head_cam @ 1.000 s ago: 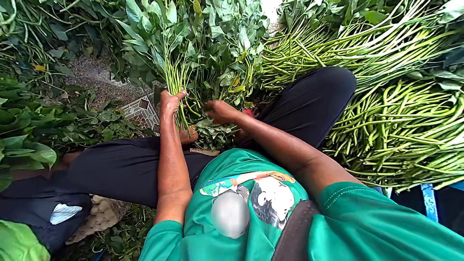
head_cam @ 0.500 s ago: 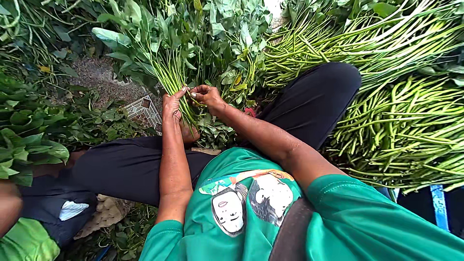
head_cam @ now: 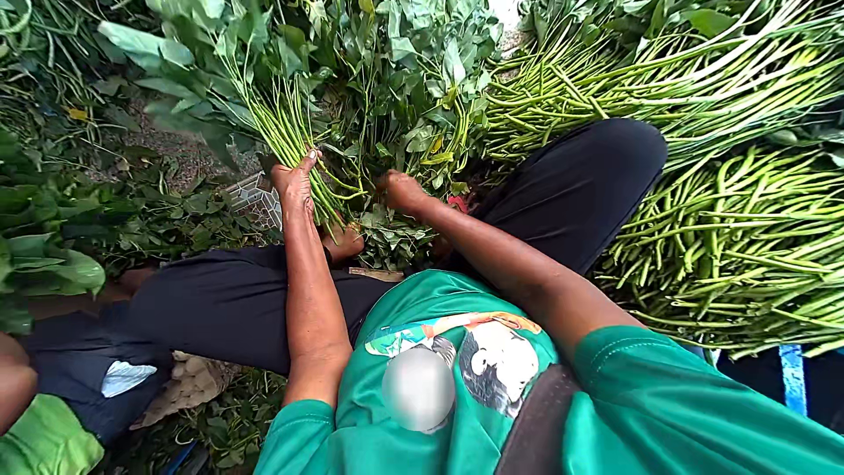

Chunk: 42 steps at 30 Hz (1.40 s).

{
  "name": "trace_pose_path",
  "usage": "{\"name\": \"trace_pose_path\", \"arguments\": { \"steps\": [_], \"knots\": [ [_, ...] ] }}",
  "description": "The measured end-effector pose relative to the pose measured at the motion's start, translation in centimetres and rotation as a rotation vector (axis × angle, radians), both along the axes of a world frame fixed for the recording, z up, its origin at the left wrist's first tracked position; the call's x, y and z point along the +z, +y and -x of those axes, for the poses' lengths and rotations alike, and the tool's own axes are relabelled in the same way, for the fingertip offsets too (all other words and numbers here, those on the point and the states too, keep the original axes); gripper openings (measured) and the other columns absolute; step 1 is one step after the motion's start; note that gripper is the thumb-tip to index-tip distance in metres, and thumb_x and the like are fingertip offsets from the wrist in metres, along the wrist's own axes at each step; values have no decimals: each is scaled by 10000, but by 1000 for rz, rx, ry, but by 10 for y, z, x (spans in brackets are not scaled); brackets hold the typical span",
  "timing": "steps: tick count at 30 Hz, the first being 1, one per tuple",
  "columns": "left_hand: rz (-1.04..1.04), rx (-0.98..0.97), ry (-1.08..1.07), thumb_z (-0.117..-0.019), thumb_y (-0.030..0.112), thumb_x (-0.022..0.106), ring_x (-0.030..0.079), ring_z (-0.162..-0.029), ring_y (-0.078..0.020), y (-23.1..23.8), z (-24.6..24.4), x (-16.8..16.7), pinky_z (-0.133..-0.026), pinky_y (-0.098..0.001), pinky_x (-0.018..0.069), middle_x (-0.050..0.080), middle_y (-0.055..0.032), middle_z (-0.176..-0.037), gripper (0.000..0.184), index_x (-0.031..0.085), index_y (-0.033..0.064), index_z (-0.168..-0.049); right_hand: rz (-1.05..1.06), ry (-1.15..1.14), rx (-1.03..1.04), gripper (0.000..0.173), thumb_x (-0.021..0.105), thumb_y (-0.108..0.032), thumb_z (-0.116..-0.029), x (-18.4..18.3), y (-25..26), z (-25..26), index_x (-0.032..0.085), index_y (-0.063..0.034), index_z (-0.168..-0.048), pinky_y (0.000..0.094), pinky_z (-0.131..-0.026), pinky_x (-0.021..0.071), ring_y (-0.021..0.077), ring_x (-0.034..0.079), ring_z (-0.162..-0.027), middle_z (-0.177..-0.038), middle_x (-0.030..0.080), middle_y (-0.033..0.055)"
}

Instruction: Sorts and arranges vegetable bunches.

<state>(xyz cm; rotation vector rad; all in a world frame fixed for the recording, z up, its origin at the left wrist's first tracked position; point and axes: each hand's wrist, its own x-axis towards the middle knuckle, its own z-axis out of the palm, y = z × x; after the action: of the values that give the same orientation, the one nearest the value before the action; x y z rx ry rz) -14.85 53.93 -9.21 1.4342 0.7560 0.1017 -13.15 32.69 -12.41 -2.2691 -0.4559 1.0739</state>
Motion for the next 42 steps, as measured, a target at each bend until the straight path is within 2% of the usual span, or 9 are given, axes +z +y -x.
{"name": "trace_pose_path", "arguments": {
  "steps": [5,9,12,15,20,23,28,37,42],
  "knots": [
    [-130,-28,-116,-969,19,652,749,-884,-176,9,-5,13,-858,-335,622,756,-95,-963,241,568,-48,-1185,-136,94,-172,430,575,-211,-1055,-34,24,-47,557,-42,-1450,599,-1121,431,402,579,-1316,-1399,609,243],
    [210,-12,-140,-1055,41,518,743,-788,-243,3,-1,31,-738,-399,648,725,-111,-892,110,535,3,-1157,-160,214,-348,520,532,-278,-1082,-60,45,-55,444,-47,-1540,585,-1163,381,402,510,-1393,-1481,535,264],
    [360,30,-56,-1057,210,585,723,-878,-166,5,13,45,-811,-350,630,706,-25,-1010,173,601,132,-1210,-184,213,-432,510,556,-276,-1071,-81,55,-64,476,-57,-1525,588,-1171,374,410,473,-1421,-1527,481,267],
    [330,207,-97,-1049,98,566,717,-781,-195,9,0,32,-756,-368,634,704,-74,-901,97,584,59,-1135,-221,231,-502,508,583,-237,-1061,-81,58,-72,480,-43,-1519,589,-1158,387,412,489,-1406,-1514,498,265],
    [174,198,-133,-1034,6,558,730,-783,-245,5,-13,19,-732,-404,642,705,-124,-915,352,478,-6,-1376,-418,140,-803,292,684,-127,-986,-65,46,-68,674,12,-1243,477,-1012,531,286,667,-1139,-1226,691,193],
    [408,18,32,-1046,73,543,731,-812,-244,3,-12,18,-764,-426,643,700,-102,-916,291,565,26,-1333,-421,238,-951,399,708,-67,-953,-49,33,-54,549,24,-1308,489,-880,577,308,678,-1016,-1137,670,212],
    [350,-77,255,-1013,52,602,699,-692,-188,-16,-13,-1,-665,-348,625,673,-67,-786,127,657,12,-1121,-401,151,-766,423,761,-82,-914,-26,19,-24,621,20,-1300,422,-840,570,217,684,-861,-990,721,149],
    [125,-61,275,-894,80,791,654,-698,-124,-35,-9,-5,-665,-279,588,677,-95,-938,427,562,-28,-1238,-333,-234,-294,364,670,-140,-978,8,35,0,651,9,-1309,558,-974,519,337,702,-1004,-1078,728,187],
    [218,-34,243,-900,66,774,686,-699,-157,-31,-8,-3,-647,-318,612,700,-100,-897,375,581,-10,-1213,-534,337,-693,540,490,-388,-1089,13,35,-4,445,-38,-1497,498,-932,552,309,656,-1129,-1310,629,216]
  ]
}}
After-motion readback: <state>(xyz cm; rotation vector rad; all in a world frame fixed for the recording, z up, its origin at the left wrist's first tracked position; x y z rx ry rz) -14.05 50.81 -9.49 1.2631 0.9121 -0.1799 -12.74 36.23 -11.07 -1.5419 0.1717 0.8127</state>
